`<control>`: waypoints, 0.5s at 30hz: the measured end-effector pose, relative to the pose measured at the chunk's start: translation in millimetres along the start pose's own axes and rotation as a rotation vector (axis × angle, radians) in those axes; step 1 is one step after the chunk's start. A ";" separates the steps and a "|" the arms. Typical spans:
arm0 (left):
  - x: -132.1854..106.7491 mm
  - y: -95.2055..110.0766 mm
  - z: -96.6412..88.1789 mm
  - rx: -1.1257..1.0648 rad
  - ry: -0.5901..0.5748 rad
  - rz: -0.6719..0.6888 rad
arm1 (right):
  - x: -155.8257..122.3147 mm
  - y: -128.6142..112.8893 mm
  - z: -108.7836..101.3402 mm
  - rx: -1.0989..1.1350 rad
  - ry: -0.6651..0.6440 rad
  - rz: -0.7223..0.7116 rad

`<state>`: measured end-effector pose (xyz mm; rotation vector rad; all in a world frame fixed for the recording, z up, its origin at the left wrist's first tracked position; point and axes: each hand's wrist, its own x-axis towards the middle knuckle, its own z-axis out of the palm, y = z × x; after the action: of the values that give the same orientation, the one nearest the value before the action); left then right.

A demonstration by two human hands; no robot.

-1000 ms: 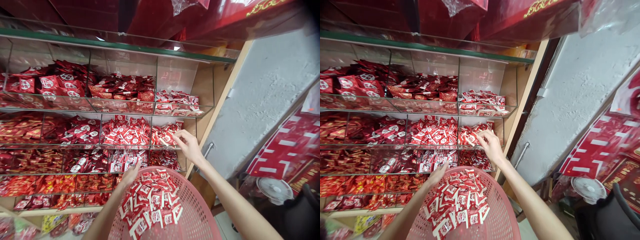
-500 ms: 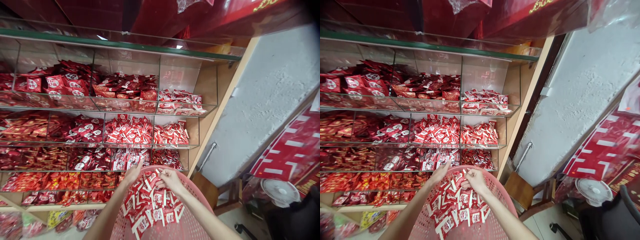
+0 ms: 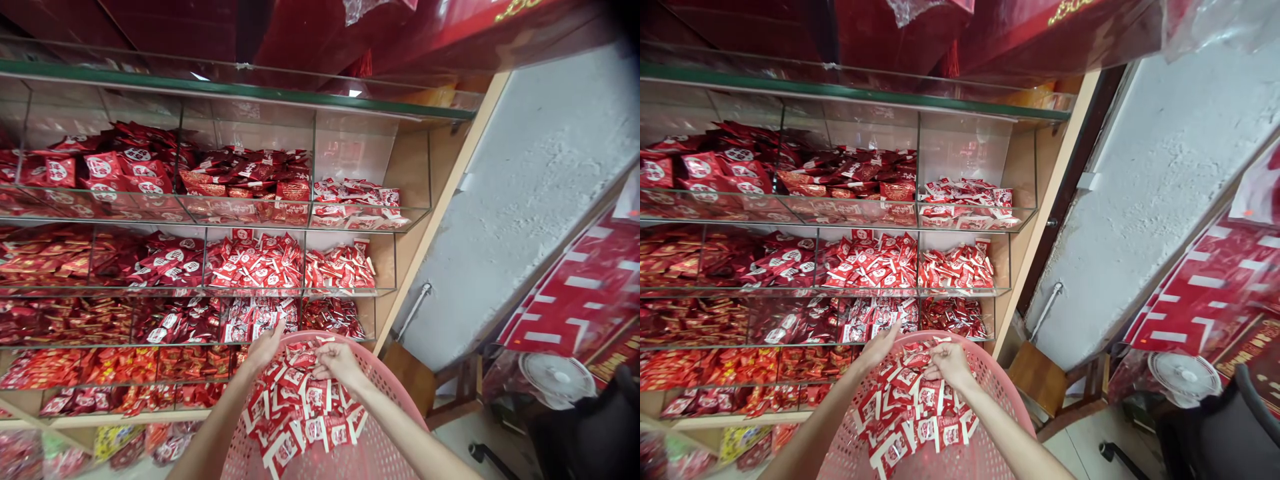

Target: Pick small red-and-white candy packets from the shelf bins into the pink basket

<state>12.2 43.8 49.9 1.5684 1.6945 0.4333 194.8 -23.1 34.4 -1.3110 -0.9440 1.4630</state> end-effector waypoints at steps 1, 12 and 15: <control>0.5 -0.7 0.5 -0.005 0.004 0.000 | -0.3 -0.1 -1.0 -0.106 0.021 -0.054; 6.2 -7.5 2.9 0.008 0.001 0.026 | -15.9 -2.4 -0.4 -1.061 0.080 -0.670; 3.2 -4.6 1.5 -0.002 -0.008 0.005 | -14.1 -2.7 -3.6 -1.081 0.101 -0.659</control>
<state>10.3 45.6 44.7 1.5712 1.6839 0.4312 198.8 -36.1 40.5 -1.5172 -1.9912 0.3112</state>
